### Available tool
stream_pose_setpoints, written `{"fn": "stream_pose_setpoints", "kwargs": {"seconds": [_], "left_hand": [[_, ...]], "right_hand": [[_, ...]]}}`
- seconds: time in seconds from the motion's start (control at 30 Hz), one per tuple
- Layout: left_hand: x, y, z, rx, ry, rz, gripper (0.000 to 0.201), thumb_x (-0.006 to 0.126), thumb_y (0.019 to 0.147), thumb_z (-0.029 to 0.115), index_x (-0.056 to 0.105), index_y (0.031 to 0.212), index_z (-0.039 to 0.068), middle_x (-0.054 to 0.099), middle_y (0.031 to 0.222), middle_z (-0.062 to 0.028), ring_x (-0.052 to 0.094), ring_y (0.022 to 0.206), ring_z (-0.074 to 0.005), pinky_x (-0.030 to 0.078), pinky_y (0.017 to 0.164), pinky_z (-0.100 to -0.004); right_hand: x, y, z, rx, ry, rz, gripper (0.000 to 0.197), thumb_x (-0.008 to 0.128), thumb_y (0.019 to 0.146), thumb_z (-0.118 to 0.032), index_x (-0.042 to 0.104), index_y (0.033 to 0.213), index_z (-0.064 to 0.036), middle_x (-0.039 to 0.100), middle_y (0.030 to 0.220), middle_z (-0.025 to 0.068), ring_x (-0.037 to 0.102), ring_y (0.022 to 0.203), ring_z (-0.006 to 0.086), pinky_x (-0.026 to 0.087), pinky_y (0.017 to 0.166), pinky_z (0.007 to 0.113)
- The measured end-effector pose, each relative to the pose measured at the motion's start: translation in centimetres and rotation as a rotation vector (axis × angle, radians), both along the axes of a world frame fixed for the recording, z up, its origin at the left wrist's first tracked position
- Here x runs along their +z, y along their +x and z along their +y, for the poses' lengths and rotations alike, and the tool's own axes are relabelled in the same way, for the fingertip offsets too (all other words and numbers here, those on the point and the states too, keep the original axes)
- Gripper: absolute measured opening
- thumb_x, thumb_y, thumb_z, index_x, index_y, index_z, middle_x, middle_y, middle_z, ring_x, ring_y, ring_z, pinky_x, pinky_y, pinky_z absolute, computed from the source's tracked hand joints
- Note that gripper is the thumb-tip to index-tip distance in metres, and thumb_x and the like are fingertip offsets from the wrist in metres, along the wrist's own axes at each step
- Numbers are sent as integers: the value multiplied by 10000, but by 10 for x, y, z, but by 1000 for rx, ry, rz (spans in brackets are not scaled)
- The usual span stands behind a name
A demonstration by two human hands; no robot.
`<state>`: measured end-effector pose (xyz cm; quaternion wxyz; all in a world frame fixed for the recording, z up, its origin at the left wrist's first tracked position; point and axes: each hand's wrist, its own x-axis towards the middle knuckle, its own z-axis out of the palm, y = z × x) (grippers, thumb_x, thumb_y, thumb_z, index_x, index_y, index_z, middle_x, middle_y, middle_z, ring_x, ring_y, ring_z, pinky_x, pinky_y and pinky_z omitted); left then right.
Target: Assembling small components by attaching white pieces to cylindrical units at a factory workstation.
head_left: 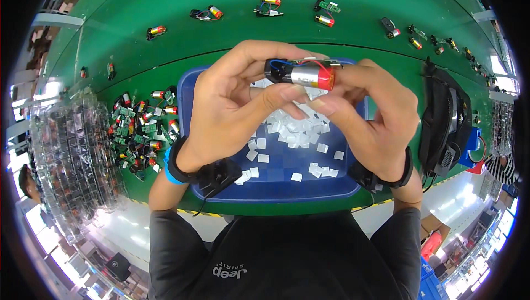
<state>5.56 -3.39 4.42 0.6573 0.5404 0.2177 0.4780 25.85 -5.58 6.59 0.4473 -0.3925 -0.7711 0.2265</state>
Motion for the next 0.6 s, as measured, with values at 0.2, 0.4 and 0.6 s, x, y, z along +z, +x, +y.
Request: {"fn": "stream_pose_setpoints", "kwargs": {"seconds": [0.2,0.4,0.6], "left_hand": [[1,-2,0,89,129,144,347,659,900,-40,569,1233,-78,648,1150,-199,696,914,-219,629,734,-307],[8,-9,4,161,486,351,335,687,887,-23,599,1206,-73,669,1099,-191,702,872,-193,620,743,-284],[20,-11,-7,48,79,232,308,703,898,40,612,1178,-51,687,1014,-151,698,827,-151,611,685,-268]], "right_hand": [[-3,-9,-2,-94,-66,155,190,787,810,-49,689,953,30,652,717,69,557,521,79,395,453,204],[-4,-4,-5,25,-86,202,247,788,821,-55,668,1008,52,669,798,103,591,586,94,417,498,207],[3,-1,-1,13,153,-1,312,843,731,-90,701,996,-6,665,793,78,601,596,112,417,482,224]]}}
